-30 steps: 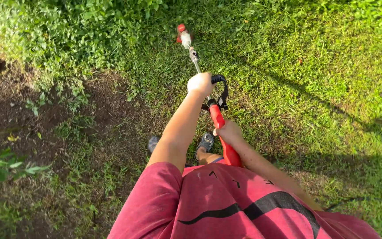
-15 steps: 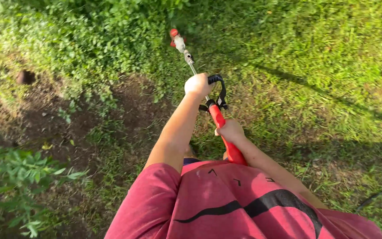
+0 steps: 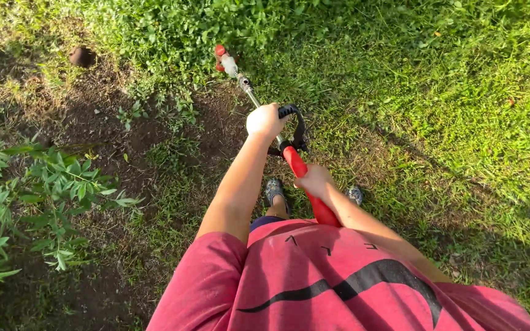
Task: Use an electric or gas-powered string trimmer to clear grass and weeds from a backyard area.
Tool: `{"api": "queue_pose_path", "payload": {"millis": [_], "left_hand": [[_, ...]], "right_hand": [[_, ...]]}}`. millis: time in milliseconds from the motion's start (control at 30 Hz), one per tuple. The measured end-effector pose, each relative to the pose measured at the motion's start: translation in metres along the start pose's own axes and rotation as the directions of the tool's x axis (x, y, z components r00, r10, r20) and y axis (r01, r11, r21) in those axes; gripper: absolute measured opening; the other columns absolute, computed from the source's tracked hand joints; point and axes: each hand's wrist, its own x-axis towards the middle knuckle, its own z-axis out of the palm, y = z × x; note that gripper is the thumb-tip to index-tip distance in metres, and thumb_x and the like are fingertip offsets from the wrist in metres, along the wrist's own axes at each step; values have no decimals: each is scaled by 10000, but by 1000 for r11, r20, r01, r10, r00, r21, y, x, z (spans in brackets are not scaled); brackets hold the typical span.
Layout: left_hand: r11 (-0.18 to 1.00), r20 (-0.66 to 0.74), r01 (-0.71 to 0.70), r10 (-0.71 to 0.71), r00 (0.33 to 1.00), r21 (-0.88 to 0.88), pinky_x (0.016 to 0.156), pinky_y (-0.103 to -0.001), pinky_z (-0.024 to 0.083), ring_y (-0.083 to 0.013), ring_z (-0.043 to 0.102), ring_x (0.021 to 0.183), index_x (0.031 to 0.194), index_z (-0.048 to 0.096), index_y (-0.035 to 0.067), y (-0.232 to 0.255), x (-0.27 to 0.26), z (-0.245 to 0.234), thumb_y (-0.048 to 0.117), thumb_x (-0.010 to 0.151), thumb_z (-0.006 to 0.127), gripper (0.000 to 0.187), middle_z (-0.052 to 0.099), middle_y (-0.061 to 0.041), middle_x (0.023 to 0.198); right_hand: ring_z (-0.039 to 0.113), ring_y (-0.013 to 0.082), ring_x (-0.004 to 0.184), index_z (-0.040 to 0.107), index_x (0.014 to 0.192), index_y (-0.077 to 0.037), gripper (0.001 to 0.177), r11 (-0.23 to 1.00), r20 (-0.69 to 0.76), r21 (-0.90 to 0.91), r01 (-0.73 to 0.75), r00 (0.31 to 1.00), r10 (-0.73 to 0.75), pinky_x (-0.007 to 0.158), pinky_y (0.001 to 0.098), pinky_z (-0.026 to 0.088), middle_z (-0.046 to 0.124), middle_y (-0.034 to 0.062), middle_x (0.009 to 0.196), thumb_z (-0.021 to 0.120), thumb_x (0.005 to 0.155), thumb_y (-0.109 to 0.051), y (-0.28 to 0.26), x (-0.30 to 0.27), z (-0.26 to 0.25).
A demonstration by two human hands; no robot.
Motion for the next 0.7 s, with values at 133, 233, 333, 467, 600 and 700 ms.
{"api": "queue_pose_path", "payload": {"millis": [133, 233, 333, 467, 600, 700], "left_hand": [[998, 68, 51, -48, 997, -38, 767, -462, 596, -337, 744, 857, 1062, 732, 171, 13, -4, -8, 457, 871, 717, 344, 761, -101, 918], [999, 83, -37, 36, 996, 10, 759, -474, 596, -339, 744, 873, 1039, 727, 128, 26, 7, 12, 469, 899, 723, 368, 757, -117, 935], [992, 92, -129, 127, 988, 16, 752, -475, 602, -334, 749, 869, 1062, 728, 166, 48, 10, 20, 385, 843, 746, 310, 759, -115, 942], [979, 141, -198, 202, 969, -44, 769, -494, 588, -358, 733, 880, 1067, 707, 138, 81, 2, 23, 457, 875, 745, 374, 753, -145, 939], [966, 145, -240, 251, 957, -93, 788, -476, 592, -339, 745, 869, 1038, 733, 163, 98, 1, 54, 381, 844, 750, 292, 761, -126, 933], [956, 133, -285, 293, 947, -75, 780, -483, 594, -354, 737, 877, 1036, 725, 138, 109, -5, 65, 393, 864, 753, 309, 753, -136, 944]], "right_hand": [[734, 297, 763, 717, 973, -85, 441, 996, -4, -85, -9, 1000, 9, 731, 418, 561, 756, 127, 850, 816, 664, -383, 0, -4, 1], [761, 292, 737, 722, 974, -95, 459, 999, -54, 50, -8, 998, 11, 725, 416, 571, 776, 132, 798, 792, 646, -409, 12, -16, -2], [734, 337, 773, 740, 933, -52, 478, 992, -137, -71, -101, 986, 91, 750, 443, 563, 751, 159, 828, 819, 660, -437, 23, -26, -2], [734, 354, 820, 748, 969, -98, 432, 986, -186, 14, -165, 969, 165, 782, 464, 567, 760, 165, 869, 781, 662, -401, 39, -43, -1], [731, 376, 862, 712, 1058, -128, 468, 984, -256, 20, -178, 950, 177, 814, 482, 561, 759, 179, 905, 742, 657, -369, 51, -61, -4], [728, 396, 903, 742, 990, -65, 464, 968, -258, -8, -251, 936, 241, 834, 486, 565, 747, 210, 933, 777, 654, -383, 62, -70, -6]]}}
